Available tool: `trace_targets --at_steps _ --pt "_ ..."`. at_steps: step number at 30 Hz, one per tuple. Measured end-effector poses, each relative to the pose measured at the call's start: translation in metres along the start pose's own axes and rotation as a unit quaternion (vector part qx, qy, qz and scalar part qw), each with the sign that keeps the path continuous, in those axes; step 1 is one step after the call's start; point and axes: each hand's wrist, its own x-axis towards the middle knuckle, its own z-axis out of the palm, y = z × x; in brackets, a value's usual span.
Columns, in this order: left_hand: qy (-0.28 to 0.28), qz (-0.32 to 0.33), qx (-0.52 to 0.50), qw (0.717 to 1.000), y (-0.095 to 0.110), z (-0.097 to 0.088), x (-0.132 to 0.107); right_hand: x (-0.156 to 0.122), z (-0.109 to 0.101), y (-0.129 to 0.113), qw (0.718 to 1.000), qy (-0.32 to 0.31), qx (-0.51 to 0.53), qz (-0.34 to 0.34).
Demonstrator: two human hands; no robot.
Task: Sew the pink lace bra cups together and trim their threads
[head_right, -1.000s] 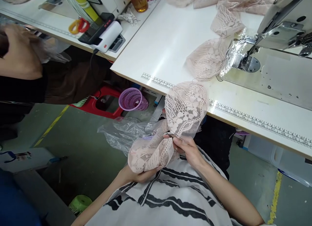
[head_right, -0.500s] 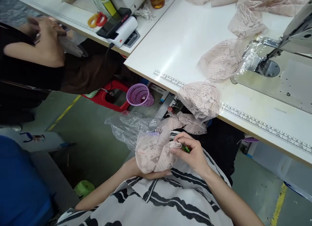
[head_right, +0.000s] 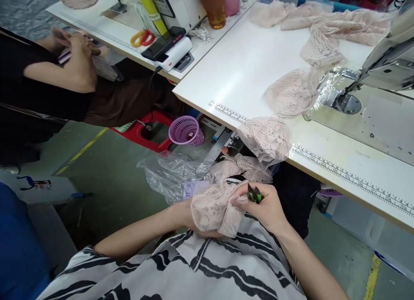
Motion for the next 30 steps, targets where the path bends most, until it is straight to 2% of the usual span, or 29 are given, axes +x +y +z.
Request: trace_targets --at_steps 2,3,4,6,8,9,12,15,18,20,22,24,26,28,30 --pt "-0.058 0.058 -0.073 0.994 -0.003 -0.017 0.001 -0.002 0.001 -0.011 0.998 0.002 -0.028 -0.058" --pt "-0.073 0.076 -0.144 0.984 -0.006 -0.026 0.002 -0.003 0.002 -0.016 0.995 -0.001 -0.045 -0.086" --pt "-0.08 0.086 -0.231 0.966 -0.009 -0.033 0.003 -0.003 0.004 -0.022 0.992 -0.004 -0.063 -0.113" --pt "-0.089 0.092 -0.397 0.909 -0.014 -0.044 0.008 0.0 0.009 -0.032 0.982 -0.013 -0.086 -0.167" --pt "-0.101 0.092 -0.477 0.868 -0.016 -0.045 0.017 0.004 0.014 -0.04 0.969 -0.009 -0.106 -0.222" --pt "-0.113 0.084 -0.479 0.866 -0.015 -0.042 0.023 0.006 0.016 -0.042 0.961 -0.003 -0.12 -0.249" --pt "-0.167 0.037 -0.419 0.892 -0.005 -0.025 0.038 0.01 0.016 -0.049 0.933 0.024 -0.167 -0.319" --pt "-0.189 -0.035 -0.39 0.9 0.009 -0.01 0.045 0.011 0.006 -0.058 0.928 0.031 -0.199 -0.314" --pt "-0.151 -0.107 -0.446 0.876 0.014 -0.006 0.046 0.017 -0.018 -0.071 0.94 0.055 -0.222 -0.255" --pt "-0.09 -0.135 -0.505 0.848 0.009 -0.009 0.044 0.031 -0.038 -0.078 0.928 0.111 -0.276 -0.223" --pt "-0.01 -0.133 -0.57 0.811 0.001 -0.016 0.041 0.053 -0.057 -0.082 0.888 0.151 -0.389 -0.193" --pt "0.058 -0.108 -0.629 0.768 -0.009 -0.022 0.038 0.076 -0.07 -0.082 0.834 0.145 -0.513 -0.145" --pt "0.11 -0.095 -0.666 0.732 -0.019 -0.027 0.034 0.092 -0.077 -0.081 0.797 0.144 -0.577 -0.111" --pt "0.149 -0.121 -0.68 0.708 -0.028 -0.028 0.033 0.096 -0.076 -0.077 0.794 0.149 -0.578 -0.115" --pt "0.164 -0.172 -0.68 0.694 -0.037 -0.025 0.035 0.087 -0.067 -0.073 0.821 0.124 -0.536 -0.153"
